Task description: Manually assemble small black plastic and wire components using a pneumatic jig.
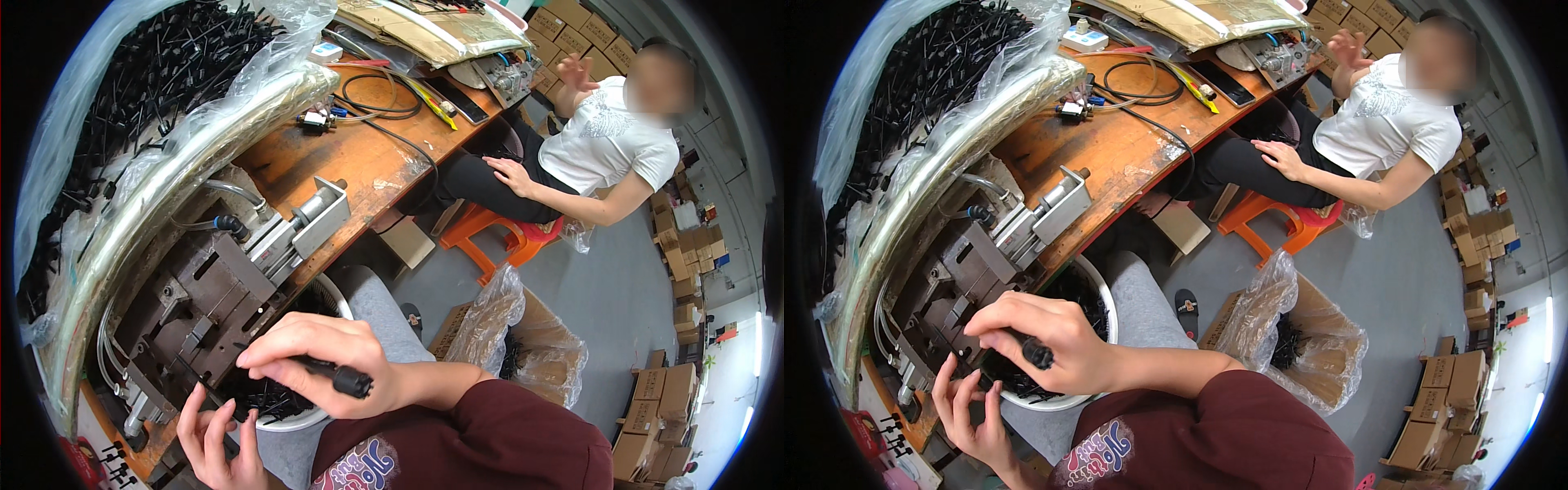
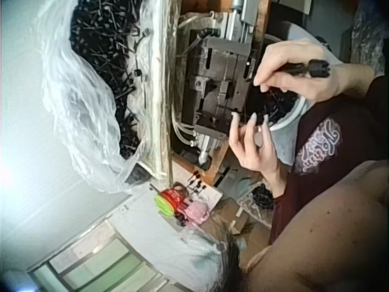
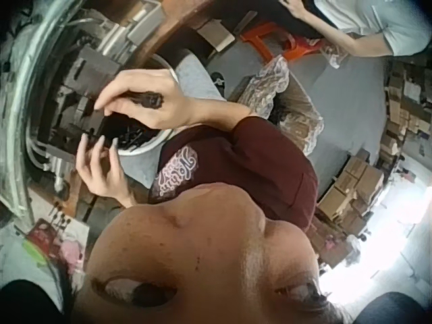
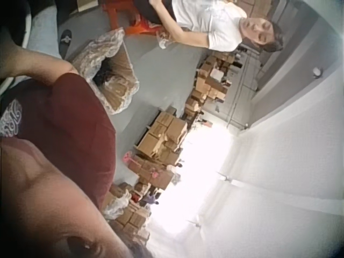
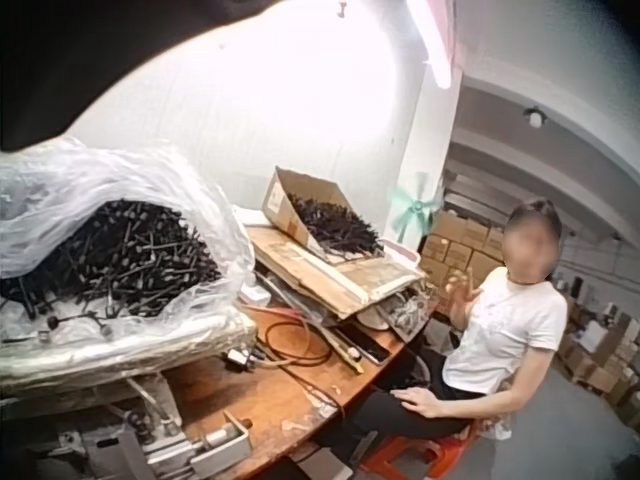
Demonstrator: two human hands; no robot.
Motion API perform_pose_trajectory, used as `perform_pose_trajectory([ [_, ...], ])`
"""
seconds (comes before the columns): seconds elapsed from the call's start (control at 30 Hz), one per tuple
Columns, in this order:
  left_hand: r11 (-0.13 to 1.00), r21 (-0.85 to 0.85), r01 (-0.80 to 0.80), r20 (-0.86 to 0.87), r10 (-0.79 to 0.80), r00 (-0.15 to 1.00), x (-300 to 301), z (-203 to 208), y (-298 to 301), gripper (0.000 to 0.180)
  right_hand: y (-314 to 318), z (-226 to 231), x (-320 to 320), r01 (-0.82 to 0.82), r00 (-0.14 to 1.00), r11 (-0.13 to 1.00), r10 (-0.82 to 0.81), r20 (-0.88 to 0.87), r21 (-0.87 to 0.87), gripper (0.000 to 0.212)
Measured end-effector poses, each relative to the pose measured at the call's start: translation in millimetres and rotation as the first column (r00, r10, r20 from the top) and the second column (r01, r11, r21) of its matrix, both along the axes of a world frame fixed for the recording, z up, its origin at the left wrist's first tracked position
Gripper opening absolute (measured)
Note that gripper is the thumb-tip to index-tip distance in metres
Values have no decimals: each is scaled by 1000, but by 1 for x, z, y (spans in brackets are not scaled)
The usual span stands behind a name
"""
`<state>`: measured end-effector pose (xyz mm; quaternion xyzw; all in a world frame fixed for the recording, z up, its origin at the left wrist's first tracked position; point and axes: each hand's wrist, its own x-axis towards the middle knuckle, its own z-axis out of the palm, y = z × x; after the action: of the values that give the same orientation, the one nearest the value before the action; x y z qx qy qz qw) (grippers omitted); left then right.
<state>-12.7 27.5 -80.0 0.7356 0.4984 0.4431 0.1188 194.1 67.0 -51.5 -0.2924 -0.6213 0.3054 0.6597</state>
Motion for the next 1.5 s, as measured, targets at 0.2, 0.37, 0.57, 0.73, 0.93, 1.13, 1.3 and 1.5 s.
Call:
perform_pose_trajectory([
  [0.2,999,0,-37,-133,36,990,8,0,10,29,2,2,3,0,1000,994,-1,-3,-105,17],
  [0.37,997,-31,-77,-240,67,969,13,-7,19,25,1,-6,-1,70,997,998,-70,42,6,26],
  [0.57,997,38,-73,-382,82,921,18,-12,28,21,0,-15,0,98,994,995,-98,44,0,26],
  [0.73,994,15,-108,-416,105,903,21,-3,35,20,2,-23,-2,108,993,994,-109,39,30,26],
  [0.93,994,-18,-112,-401,96,911,17,-1,42,20,-2,-23,-8,53,998,997,-55,-44,-64,31],
  [1.13,994,-52,-95,-334,73,940,17,-1,45,21,6,-25,-5,118,992,981,-124,26,153,31],
  [1.3,991,-71,-113,-326,84,942,17,3,44,22,5,-22,-2,132,987,974,-146,63,182,36],
  [1.5,992,-66,-107,-325,80,942,19,3,45,21,2,-15,2,182,973,962,-207,106,202,37],
])
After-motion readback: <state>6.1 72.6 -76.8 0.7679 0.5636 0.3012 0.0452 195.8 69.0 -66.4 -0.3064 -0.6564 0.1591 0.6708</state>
